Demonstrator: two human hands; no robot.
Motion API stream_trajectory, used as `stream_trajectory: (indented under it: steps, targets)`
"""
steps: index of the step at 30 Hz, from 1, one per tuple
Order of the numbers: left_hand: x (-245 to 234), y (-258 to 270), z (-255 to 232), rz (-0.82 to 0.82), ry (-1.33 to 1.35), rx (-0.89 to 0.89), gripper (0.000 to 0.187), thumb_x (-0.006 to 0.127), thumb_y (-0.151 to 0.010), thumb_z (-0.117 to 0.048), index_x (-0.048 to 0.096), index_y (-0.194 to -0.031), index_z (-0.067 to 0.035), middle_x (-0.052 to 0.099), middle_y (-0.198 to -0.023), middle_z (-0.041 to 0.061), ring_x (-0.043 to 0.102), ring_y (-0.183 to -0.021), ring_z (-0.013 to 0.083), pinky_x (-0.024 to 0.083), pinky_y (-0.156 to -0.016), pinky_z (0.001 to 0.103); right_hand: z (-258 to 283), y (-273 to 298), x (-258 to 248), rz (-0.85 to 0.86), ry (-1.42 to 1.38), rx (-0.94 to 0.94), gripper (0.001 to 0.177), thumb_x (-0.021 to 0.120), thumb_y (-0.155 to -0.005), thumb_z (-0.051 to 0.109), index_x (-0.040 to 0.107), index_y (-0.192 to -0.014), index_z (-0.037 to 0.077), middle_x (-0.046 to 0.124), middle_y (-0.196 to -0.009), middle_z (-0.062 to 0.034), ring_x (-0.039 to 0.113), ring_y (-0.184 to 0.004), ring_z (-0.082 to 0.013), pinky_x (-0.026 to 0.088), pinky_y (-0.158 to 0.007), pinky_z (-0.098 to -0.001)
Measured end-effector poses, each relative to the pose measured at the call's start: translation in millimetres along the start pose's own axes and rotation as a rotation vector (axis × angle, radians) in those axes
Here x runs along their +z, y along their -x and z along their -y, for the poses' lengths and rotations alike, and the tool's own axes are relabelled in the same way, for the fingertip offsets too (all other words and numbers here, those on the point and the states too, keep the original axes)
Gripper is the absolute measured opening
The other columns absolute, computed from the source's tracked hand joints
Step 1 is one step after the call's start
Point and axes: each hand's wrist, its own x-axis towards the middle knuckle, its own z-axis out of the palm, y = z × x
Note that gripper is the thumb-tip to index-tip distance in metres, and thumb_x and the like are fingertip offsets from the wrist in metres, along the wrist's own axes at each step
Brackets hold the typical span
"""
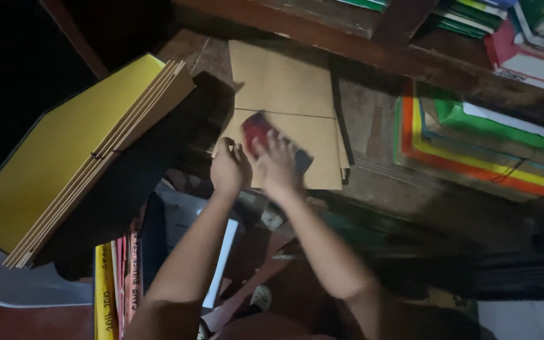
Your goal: Dusting off a plastic container and a stack of brown folders in a library storage area.
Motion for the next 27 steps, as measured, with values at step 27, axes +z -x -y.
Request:
stream_trajectory:
  steps: [27]
  targets:
    - [-80,128,54,0.3,0.055,-0.036,0.053,0.04,-0.104,-0.04,0.05,-0.151,-0.016,0.065,-0.139,0.015,0.06,-0.127,0.0408,0.047,-0.109,0.056,51,-72,11,-0.083,-0.377,0.028,0.055,0.048,-0.104,0.033,0.039,-0.158,0.032,0.031,-0.167,-0.0145,0.028,-0.154,-0.0386,0.023,-0.122,-0.0591]
